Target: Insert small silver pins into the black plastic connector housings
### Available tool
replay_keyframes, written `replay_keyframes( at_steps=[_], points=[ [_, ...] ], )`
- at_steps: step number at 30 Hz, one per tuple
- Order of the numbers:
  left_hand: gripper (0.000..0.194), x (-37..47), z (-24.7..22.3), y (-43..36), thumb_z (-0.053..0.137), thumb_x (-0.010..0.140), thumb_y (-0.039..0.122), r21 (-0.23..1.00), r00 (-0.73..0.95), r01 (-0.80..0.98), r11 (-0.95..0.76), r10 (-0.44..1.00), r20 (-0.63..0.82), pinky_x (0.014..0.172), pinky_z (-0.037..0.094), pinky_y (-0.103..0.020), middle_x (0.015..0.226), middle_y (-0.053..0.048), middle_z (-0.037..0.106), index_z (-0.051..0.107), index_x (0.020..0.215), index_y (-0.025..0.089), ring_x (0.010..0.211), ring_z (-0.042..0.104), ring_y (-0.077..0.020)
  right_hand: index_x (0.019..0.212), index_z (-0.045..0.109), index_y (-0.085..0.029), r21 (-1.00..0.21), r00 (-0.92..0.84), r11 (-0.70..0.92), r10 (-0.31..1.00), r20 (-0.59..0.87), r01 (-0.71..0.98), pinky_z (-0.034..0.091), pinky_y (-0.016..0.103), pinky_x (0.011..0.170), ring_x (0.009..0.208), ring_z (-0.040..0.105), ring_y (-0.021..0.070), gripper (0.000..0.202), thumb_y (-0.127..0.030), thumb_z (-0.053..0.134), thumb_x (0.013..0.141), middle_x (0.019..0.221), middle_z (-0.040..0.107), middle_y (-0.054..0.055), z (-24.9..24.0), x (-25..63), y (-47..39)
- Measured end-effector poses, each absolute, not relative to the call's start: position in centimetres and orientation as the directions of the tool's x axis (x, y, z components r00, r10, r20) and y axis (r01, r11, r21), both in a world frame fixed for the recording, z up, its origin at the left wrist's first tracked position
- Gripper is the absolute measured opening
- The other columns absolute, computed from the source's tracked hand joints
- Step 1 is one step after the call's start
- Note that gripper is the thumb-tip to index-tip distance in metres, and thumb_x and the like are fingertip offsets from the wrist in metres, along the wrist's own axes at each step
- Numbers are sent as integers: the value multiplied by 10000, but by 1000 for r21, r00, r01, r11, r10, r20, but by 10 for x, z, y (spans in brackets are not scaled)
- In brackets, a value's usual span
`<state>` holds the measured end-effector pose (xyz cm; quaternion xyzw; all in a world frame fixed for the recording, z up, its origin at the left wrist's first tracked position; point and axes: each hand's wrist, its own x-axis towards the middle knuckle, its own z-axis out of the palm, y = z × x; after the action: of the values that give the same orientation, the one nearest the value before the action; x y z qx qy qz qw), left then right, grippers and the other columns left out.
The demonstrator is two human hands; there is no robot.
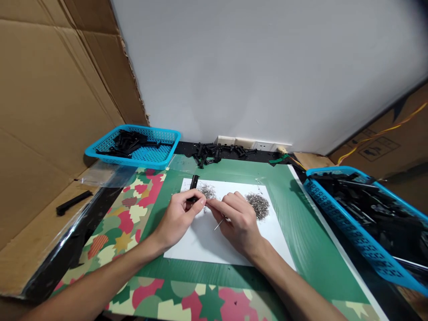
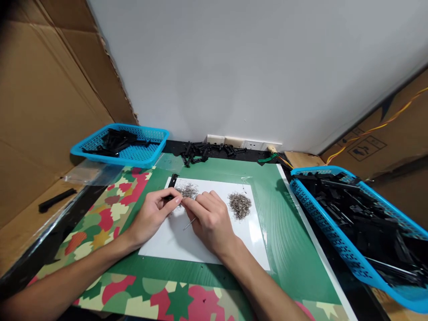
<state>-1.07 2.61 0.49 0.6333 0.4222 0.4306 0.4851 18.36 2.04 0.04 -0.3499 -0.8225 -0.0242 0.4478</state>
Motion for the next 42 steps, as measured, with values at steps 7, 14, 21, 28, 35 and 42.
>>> replay_keyframes(
  at_steps=[7,14,21,28,35,42],
  points=[
    [339,-11,7,26,522,1069,513,999,396,-28,23,918,-10,495,158,-223,702,63,323,589,986,190,561,225,-89,959,743,-159,-451,-229,718,633,739,531,385,299,642,609,461,123,101,-108,656,969,666,525,-26,10,186,20],
    [233,-14,14,25,371,1084,391,862,516,-408,300,855,-53,524,132,-217,753,72,272,423,1295,306,541,149,-87,886,782,-207,-652,-103,615,758,645,443,386,274,588,560,469,112,84,-147,728,910,625,539,-43,19,190,18],
    [106,-17,21,27,408,1072,339,856,583,-356,375,805,-110,506,129,-196,752,69,271,427,1164,289,547,136,-89,862,789,-205,-667,-153,618,771,619,415,387,275,588,572,478,112,96,-159,722,913,619,536,-40,22,190,17],
    [237,-19,22,31,452,1106,469,889,535,-338,309,840,-89,485,91,-181,761,75,241,345,1005,283,545,109,-81,903,770,-213,-746,-141,534,839,525,397,407,276,598,595,507,117,101,-206,688,961,669,599,-27,17,194,20],
    [249,-26,18,36,554,1078,433,966,535,-239,97,843,48,551,237,-205,762,29,501,403,1033,240,604,295,-97,902,777,-215,-766,-125,516,851,510,384,402,277,592,602,507,119,87,-206,701,944,676,600,-26,16,196,21],
    [257,-23,8,36,576,1066,470,998,446,-63,-27,893,52,497,245,-193,813,10,534,526,1087,218,589,358,-86,921,775,-207,-846,-85,441,896,436,301,415,278,581,615,521,125,99,-256,700,961,708,644,-9,16,198,22]
  ],
)
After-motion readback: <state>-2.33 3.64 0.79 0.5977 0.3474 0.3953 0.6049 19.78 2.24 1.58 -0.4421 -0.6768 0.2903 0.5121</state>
